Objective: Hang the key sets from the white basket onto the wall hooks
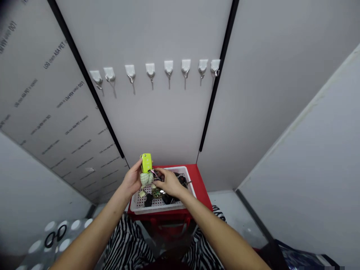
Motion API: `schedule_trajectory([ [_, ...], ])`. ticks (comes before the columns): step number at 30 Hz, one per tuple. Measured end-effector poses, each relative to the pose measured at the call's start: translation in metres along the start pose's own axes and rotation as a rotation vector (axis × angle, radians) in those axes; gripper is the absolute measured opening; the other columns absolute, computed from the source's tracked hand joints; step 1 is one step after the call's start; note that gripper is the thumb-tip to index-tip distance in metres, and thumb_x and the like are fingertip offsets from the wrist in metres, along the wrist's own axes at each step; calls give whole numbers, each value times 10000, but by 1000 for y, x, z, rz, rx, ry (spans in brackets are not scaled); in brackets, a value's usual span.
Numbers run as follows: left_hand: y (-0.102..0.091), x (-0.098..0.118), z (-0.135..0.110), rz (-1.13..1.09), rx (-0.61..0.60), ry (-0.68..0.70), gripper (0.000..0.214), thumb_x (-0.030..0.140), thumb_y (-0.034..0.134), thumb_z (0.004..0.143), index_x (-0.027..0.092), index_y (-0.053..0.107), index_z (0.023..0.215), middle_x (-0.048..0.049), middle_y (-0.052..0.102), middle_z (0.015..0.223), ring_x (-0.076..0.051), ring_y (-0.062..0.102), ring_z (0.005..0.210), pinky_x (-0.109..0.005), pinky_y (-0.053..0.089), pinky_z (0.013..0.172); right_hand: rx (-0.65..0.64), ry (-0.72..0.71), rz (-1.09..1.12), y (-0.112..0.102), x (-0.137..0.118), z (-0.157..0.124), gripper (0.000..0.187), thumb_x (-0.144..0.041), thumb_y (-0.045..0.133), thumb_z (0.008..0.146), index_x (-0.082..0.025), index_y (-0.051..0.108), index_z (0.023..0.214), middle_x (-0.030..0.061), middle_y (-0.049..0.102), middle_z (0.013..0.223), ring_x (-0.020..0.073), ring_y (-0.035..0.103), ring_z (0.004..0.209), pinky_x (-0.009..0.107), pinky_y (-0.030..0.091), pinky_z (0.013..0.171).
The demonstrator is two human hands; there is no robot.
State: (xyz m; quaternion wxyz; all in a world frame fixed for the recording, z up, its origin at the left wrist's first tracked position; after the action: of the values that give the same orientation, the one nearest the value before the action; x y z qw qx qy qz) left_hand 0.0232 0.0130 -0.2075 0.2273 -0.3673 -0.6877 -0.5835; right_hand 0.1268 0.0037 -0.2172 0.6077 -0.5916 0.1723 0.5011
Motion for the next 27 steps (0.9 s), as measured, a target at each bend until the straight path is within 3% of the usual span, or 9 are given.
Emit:
schedule_trajectory([
  [3,-2,-1,-3,-80,23,-97,234,308,403,682,117,520,748,-24,563,571,-108,511,496,-247,414,535,-1,60,-53,-3,3,0,216,-196,446,622,-160,523,820,0,511,648,95,443,586,221,347,568],
  [8,-7,5,-5,-132,55,-98,222,319,382,692,128,492,715,-25,568,577,-102,494,434,-248,411,474,90,48,-6,-21,-7,1,100,-219,428,633,-151,502,634,5,483,705,100,430,671,219,326,619],
  [12,-7,12,-6,-126,95,-53,98,197,443,658,119,477,707,-18,562,573,-88,493,434,-229,418,480,-15,165,220,-23,-5,-1,175,-292,382,672,-149,476,636,-34,438,558,69,387,522,188,299,499],
  [16,-9,23,-7,-113,149,21,86,175,420,666,114,478,682,-18,553,565,-90,497,445,-226,421,466,-39,258,495,-22,-1,-5,228,-352,404,663,-144,498,652,-34,462,566,65,406,535,188,310,514],
  [20,-15,28,-7,-99,193,2,116,181,391,679,111,475,642,-24,545,551,-102,503,450,-230,416,443,-92,312,754,-24,-3,-9,256,-376,450,636,-143,517,717,-24,502,593,62,432,516,194,325,508],
  [27,-25,24,-2,38,178,14,49,153,441,637,127,455,676,-11,542,556,-93,506,462,-212,404,460,-65,333,943,-46,-6,-4,226,-283,546,574,-153,477,745,-74,409,440,6,281,329,161,189,363],
])
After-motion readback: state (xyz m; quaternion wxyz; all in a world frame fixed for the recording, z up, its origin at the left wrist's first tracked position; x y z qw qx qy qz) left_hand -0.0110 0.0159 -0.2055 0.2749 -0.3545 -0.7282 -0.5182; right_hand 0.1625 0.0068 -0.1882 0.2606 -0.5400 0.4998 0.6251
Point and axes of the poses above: each hand's wrist, its own z-axis towards the middle knuckle, its own y-axis out of the palm, x = y × z, the point moved 5 cm from there along z, towards the middle knuckle
